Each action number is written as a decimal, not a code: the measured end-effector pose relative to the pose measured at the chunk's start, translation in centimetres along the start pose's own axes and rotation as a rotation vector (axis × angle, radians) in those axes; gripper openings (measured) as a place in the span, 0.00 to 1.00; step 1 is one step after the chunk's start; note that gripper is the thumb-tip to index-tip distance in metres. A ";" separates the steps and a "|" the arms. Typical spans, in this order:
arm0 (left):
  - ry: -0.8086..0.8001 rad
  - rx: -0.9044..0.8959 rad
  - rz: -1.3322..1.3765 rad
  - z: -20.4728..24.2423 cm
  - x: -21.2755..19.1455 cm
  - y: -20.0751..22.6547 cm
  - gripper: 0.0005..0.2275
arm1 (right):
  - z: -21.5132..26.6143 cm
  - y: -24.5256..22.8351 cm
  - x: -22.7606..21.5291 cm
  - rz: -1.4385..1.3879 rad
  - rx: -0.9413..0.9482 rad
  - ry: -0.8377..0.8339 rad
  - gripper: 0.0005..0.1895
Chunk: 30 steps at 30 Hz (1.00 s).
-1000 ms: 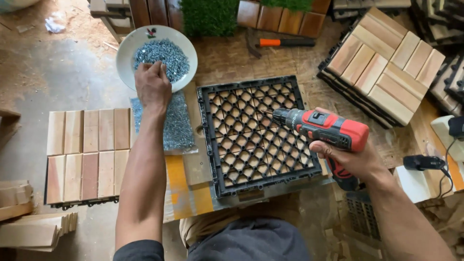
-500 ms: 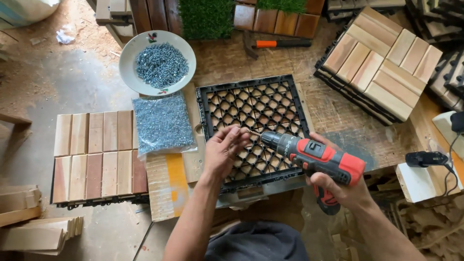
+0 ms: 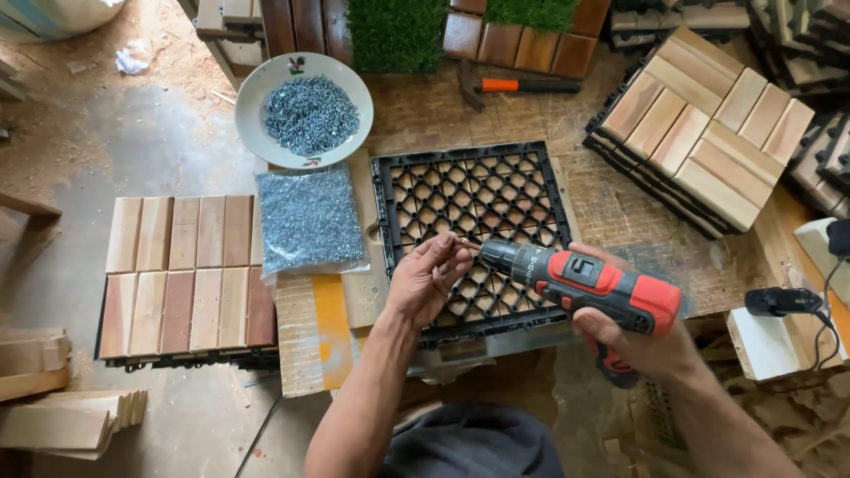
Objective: Screwing wooden slats onto a plastic grid base using a power drill to assemble interlocking floor tiles.
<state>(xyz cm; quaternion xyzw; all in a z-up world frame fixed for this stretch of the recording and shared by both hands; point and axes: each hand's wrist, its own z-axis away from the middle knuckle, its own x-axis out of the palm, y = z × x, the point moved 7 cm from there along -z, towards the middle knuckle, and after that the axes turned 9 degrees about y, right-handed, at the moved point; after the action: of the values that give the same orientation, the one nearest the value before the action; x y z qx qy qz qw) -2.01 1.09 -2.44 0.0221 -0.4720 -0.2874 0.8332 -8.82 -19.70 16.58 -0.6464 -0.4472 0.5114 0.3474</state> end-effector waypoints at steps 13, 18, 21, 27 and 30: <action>0.085 1.234 -1.505 4.0 1.2 4.6 0.24 | -5.6 -3.0 1.0 0.665 0.584 -0.258 0.35; 0.150 1.160 -2.070 2.2 -1.6 2.5 0.56 | -6.9 -3.7 3.2 0.625 0.646 -0.284 0.32; 0.140 1.170 -2.037 2.6 -1.1 2.9 0.53 | -7.7 -3.3 3.7 0.637 0.652 -0.292 0.33; 0.148 1.185 -2.070 2.6 -1.0 2.9 0.53 | -9.4 -3.5 5.2 0.816 0.742 -0.397 0.37; 0.128 1.203 -2.027 3.2 -0.5 3.1 0.50 | -11.0 -3.8 6.5 0.843 0.717 -0.506 0.35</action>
<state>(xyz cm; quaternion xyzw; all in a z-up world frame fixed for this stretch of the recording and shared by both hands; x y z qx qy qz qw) -3.38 4.68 -0.11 0.7902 -0.2557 -0.5475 0.1024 1.51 -12.19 20.31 -0.4686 -0.0213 0.8615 0.1941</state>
